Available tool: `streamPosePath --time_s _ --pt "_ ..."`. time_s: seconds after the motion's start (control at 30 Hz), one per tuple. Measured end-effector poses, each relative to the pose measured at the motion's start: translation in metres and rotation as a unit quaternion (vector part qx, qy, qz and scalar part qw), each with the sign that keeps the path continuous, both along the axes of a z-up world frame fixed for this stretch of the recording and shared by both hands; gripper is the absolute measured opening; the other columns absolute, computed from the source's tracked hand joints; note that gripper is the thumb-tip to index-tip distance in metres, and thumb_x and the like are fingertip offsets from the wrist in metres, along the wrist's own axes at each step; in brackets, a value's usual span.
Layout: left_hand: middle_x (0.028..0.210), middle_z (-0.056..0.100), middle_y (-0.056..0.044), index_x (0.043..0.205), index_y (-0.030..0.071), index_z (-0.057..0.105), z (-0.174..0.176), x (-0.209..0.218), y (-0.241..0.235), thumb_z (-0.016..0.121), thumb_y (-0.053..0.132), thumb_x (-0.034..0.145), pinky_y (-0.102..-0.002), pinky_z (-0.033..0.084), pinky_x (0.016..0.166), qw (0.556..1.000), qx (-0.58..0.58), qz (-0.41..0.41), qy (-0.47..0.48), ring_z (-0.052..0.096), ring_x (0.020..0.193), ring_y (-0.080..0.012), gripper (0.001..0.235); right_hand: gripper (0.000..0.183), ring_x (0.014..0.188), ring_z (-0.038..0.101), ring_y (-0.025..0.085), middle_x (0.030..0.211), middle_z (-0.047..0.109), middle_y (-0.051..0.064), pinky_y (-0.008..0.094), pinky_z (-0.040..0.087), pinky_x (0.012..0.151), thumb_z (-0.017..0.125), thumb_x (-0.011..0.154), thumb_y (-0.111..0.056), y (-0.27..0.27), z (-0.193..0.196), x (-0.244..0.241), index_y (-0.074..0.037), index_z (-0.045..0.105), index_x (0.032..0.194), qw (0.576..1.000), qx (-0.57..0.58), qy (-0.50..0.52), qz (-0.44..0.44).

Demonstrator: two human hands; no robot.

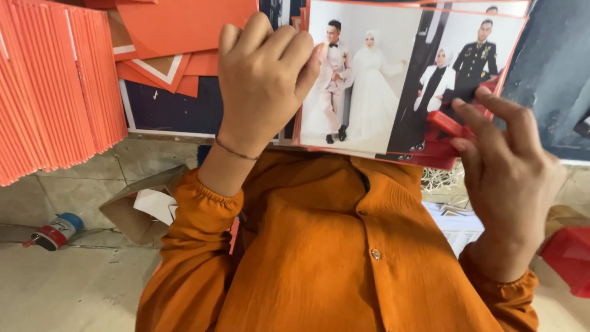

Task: Flipping through and organizing a stack of printed wedding invitations for assembly or inspection.

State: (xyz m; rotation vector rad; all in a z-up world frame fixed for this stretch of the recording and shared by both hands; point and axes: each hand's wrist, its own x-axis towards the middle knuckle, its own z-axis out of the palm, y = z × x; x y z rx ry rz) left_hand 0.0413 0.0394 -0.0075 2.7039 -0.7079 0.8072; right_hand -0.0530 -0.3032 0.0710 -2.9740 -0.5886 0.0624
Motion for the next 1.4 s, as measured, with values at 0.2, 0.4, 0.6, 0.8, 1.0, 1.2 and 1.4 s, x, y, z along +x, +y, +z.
streamPosePath --time_s 0.2,0.4,0.6,0.8,1.0,1.2,1.4 --pt "0.073 0.051 -0.002 0.083 0.011 0.051 -0.008 -0.006 -0.007 0.058 0.018 0.116 -0.038 0.031 0.068 0.989 -0.11 -0.011 0.101 0.046 0.078 -0.0233 0.034 0.035 0.104 0.068 0.025 0.14 0.075 0.005 0.033 0.062 0.077 0.088 0.13 -0.014 0.002 -0.02 0.006 -0.022 0.082 0.164 0.991 -0.089 -0.096 0.007" --pt "0.081 0.053 -0.006 0.087 0.009 0.053 0.026 -0.014 -0.024 0.064 0.024 0.114 -0.038 0.04 0.074 0.968 -0.214 0.04 0.122 0.05 0.079 -0.0249 0.032 0.046 0.101 0.049 0.038 0.119 0.055 0.017 0.051 0.05 0.091 0.075 0.125 0.022 0.004 -0.03 0.017 -0.009 0.082 0.158 0.996 0.054 -0.064 -0.021" --pt "0.15 0.066 -0.009 0.14 0.019 0.077 0.041 -0.041 -0.048 0.068 0.037 0.118 -0.05 0.06 0.105 0.978 -0.058 -0.039 0.199 0.066 0.136 -0.0334 0.03 0.046 0.085 0.047 0.027 0.105 0.048 0.007 0.043 0.047 0.083 0.067 0.116 0.008 -0.014 -0.044 -0.021 -0.019 0.074 0.152 0.997 0.06 -0.051 -0.02" --pt "0.155 0.062 -0.01 0.149 0.022 0.075 0.025 -0.047 -0.052 0.062 0.047 0.118 -0.052 0.045 0.114 0.975 -0.029 -0.039 0.218 0.058 0.142 -0.0339 0.041 0.054 0.096 0.045 0.036 0.105 0.041 0.014 0.048 0.045 0.088 0.044 0.12 0.008 -0.022 -0.043 0.075 -0.015 0.064 0.165 0.991 0.121 -0.02 -0.056" --pt "0.14 0.07 -0.008 0.133 0.021 0.082 0.02 -0.05 -0.057 0.059 0.022 0.112 -0.047 0.039 0.105 0.988 -0.081 0.028 0.131 0.068 0.119 -0.0324 0.031 0.048 0.098 0.043 0.038 0.108 0.038 0.018 0.05 0.04 0.09 0.049 0.118 0.015 -0.013 -0.036 0.088 0.0 0.061 0.162 0.982 0.18 -0.054 0.007" --pt "0.117 0.079 -0.007 0.107 0.013 0.085 -0.001 -0.068 -0.042 0.062 0.016 0.096 -0.044 0.059 0.095 0.984 -0.16 0.055 0.061 0.08 0.105 -0.0306 0.026 0.043 0.085 0.049 0.03 0.103 0.053 0.01 0.043 0.047 0.084 0.059 0.108 -0.005 -0.015 -0.063 0.006 -0.015 0.085 0.14 0.982 0.135 -0.13 -0.005" --pt "0.152 0.069 -0.017 0.137 0.003 0.075 0.015 -0.091 -0.023 0.073 0.017 0.105 -0.053 0.039 0.127 0.947 -0.256 -0.03 0.191 0.067 0.141 -0.0358 0.035 0.025 0.08 0.061 0.03 0.104 0.064 0.017 0.038 0.05 0.067 0.086 0.109 0.004 0.032 -0.062 0.037 0.002 0.088 0.135 0.964 0.171 -0.201 0.014"
